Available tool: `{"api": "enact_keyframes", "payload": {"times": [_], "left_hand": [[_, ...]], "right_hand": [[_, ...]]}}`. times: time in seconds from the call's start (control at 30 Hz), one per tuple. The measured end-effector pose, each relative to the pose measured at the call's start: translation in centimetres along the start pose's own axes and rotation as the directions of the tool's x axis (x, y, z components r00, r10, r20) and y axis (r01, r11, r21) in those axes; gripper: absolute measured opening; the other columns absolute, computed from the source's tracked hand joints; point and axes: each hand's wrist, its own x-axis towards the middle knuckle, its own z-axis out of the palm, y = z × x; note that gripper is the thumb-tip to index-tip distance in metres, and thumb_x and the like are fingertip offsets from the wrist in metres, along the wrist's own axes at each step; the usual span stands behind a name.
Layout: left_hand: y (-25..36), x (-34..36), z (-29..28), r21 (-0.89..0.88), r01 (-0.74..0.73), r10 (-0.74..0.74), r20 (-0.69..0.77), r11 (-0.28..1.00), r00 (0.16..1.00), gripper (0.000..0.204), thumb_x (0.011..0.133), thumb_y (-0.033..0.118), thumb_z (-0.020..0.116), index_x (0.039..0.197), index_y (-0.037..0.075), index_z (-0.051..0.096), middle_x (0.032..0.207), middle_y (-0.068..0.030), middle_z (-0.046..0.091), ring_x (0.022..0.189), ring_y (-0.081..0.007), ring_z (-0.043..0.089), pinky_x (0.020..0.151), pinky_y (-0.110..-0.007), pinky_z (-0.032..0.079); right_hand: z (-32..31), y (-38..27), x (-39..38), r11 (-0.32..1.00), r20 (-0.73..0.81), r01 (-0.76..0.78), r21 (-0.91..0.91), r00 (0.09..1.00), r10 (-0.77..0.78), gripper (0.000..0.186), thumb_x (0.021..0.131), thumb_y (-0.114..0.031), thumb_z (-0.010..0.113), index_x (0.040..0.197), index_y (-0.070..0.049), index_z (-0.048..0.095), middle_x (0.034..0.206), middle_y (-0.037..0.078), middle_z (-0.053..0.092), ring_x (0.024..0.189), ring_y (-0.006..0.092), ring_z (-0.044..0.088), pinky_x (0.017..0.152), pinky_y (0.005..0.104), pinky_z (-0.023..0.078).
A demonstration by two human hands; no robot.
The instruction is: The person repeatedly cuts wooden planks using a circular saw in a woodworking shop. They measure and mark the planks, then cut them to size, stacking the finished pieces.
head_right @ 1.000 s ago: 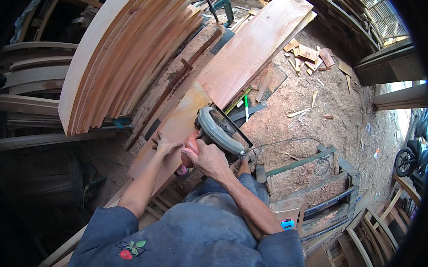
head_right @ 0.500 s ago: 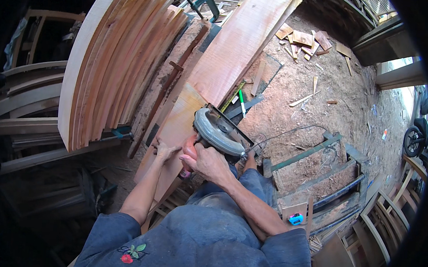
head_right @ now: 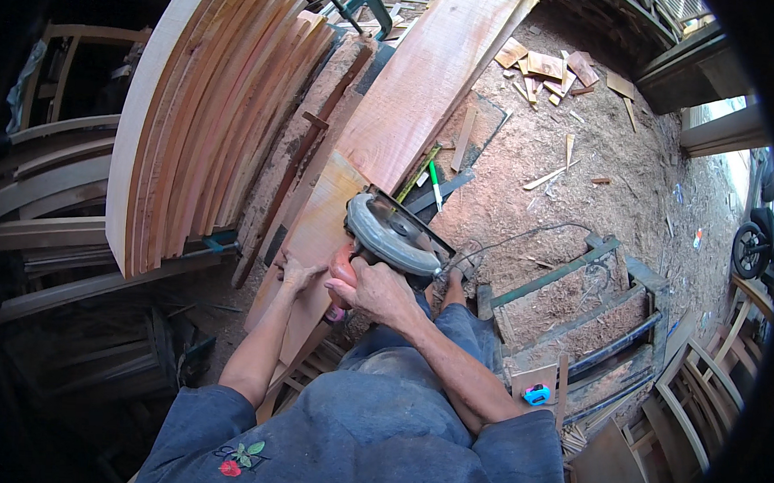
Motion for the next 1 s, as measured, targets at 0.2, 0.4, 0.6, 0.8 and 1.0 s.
{"api": "enact_keyframes", "payload": {"times": [0.2,0.4,0.6,0.8,1.0], "left_hand": [[0.1,-0.4,-0.2,-0.012,-0.012,0.012,0.0,1.0,1.0,0.164,0.052,0.062,0.097,0.163,0.008,-0.012,0.162,-0.0439,-0.006,0.144,-0.0704,0.016,0.118,-0.065,0.03],[0.2,-0.5,-0.3,-0.013,-0.002,0.002,0.013,1.0,1.0,0.165,0.051,0.063,0.097,0.164,0.009,-0.01,0.163,-0.0422,-0.006,0.146,-0.0685,0.011,0.121,-0.065,0.023],[-0.2,0.0,0.2,-0.034,0.013,-0.013,0.002,0.999,1.0,0.164,0.049,0.06,0.098,0.165,0.012,-0.007,0.164,-0.0406,-0.004,0.147,-0.0673,0.009,0.121,-0.066,0.021],[-0.1,0.9,0.8,0.011,0.068,-0.067,-0.009,0.998,0.998,0.163,0.048,0.057,0.099,0.165,0.015,-0.006,0.165,-0.0379,-0.002,0.148,-0.0655,0.01,0.121,-0.067,0.023],[0.1,-0.2,0.1,-0.029,0.03,-0.03,-0.002,0.999,1.0,0.163,0.049,0.058,0.099,0.165,0.014,-0.007,0.165,-0.0392,-0.003,0.147,-0.0659,0.012,0.121,-0.066,0.022]], "right_hand": [[-0.2,0.3,0.2,0.999,0.008,0.031,-0.036,0.999,-0.031,0.069,0.097,-0.063,0.056,0.1,0.005,0.063,0.081,0.032,0.069,0.081,0.0507,0.07,0.073,0.0554,0.056],[-0.2,0.5,0.3,0.999,0.015,0.019,-0.031,1.0,-0.018,0.066,0.097,-0.062,0.058,0.1,0.004,0.064,0.081,0.032,0.069,0.081,0.0513,0.069,0.073,0.0561,0.056],[-0.1,0.9,0.5,0.999,0.003,0.034,0.001,0.999,-0.034,0.064,0.096,-0.062,0.06,0.1,0.001,0.065,0.082,0.031,0.068,0.084,0.0524,0.068,0.074,0.0576,0.054],[0.0,1.2,0.8,0.998,0.005,0.057,-0.002,0.998,-0.057,0.065,0.096,-0.062,0.058,0.099,0.002,0.064,0.081,0.032,0.069,0.082,0.0509,0.07,0.074,0.0563,0.056],[-0.3,1.2,0.9,0.999,0.021,0.05,0.014,0.999,-0.05,0.068,0.096,-0.065,0.057,0.098,0.002,0.064,0.081,0.031,0.068,0.081,0.0505,0.069,0.073,0.0558,0.056]]}}
